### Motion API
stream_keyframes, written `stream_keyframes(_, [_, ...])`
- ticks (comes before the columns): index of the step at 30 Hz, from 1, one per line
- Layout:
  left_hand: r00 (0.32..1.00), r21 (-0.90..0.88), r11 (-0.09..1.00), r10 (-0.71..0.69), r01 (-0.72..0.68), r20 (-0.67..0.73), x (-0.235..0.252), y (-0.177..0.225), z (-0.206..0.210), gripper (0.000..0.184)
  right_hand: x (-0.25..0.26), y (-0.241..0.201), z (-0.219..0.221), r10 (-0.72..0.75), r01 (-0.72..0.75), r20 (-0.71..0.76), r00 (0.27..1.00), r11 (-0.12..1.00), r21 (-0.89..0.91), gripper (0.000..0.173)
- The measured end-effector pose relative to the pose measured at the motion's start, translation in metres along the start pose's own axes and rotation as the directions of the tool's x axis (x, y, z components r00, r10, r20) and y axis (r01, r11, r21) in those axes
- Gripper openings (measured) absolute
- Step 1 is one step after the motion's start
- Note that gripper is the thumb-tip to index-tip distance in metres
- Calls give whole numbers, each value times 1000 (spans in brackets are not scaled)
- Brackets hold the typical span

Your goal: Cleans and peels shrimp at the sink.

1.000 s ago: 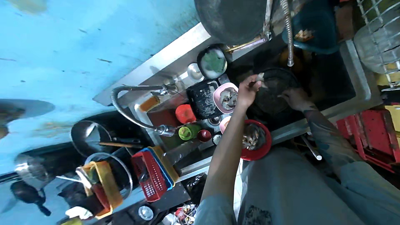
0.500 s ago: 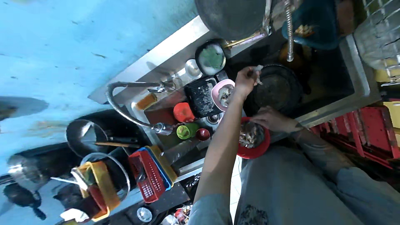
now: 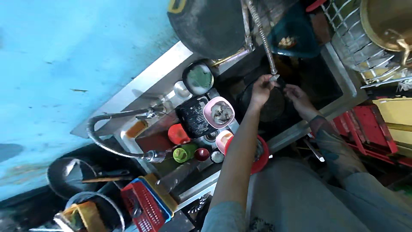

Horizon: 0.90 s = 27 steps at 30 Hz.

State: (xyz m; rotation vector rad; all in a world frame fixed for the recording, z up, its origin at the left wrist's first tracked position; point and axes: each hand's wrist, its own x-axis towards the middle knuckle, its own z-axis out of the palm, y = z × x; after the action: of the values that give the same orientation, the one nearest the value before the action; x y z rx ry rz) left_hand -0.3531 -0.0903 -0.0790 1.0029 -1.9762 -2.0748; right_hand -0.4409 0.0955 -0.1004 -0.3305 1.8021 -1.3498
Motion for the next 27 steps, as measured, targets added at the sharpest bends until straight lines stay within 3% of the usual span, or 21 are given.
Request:
stream_keyframes(10, [998,-132,989,67,-67,-2,-10,-4,-6,32,26,-12,16,-168,170,-27,985,983,71,32])
stream_keyframes(12, [995,-28,997,74,-77,-70,-15,-5,-12,31,30,-14,21,-145,144,9,989,988,48,31])
stream_keyframes(14, [986,208,977,83,-51,-146,-24,-3,-25,32,37,-16,29,-96,95,64,993,995,25,34])
stream_keyframes(18, [960,589,799,58,120,-275,-57,16,-63,37,52,-19,51,28,-42,145,989,994,99,37])
stream_keyframes(23, [885,646,721,101,250,-455,-106,19,-119,42,71,-18,69,158,-186,154,975,965,184,41])
stream_keyframes(27, [862,564,741,-39,364,-505,-135,-1,-158,42,72,-17,78,231,-251,168,958,962,110,38])
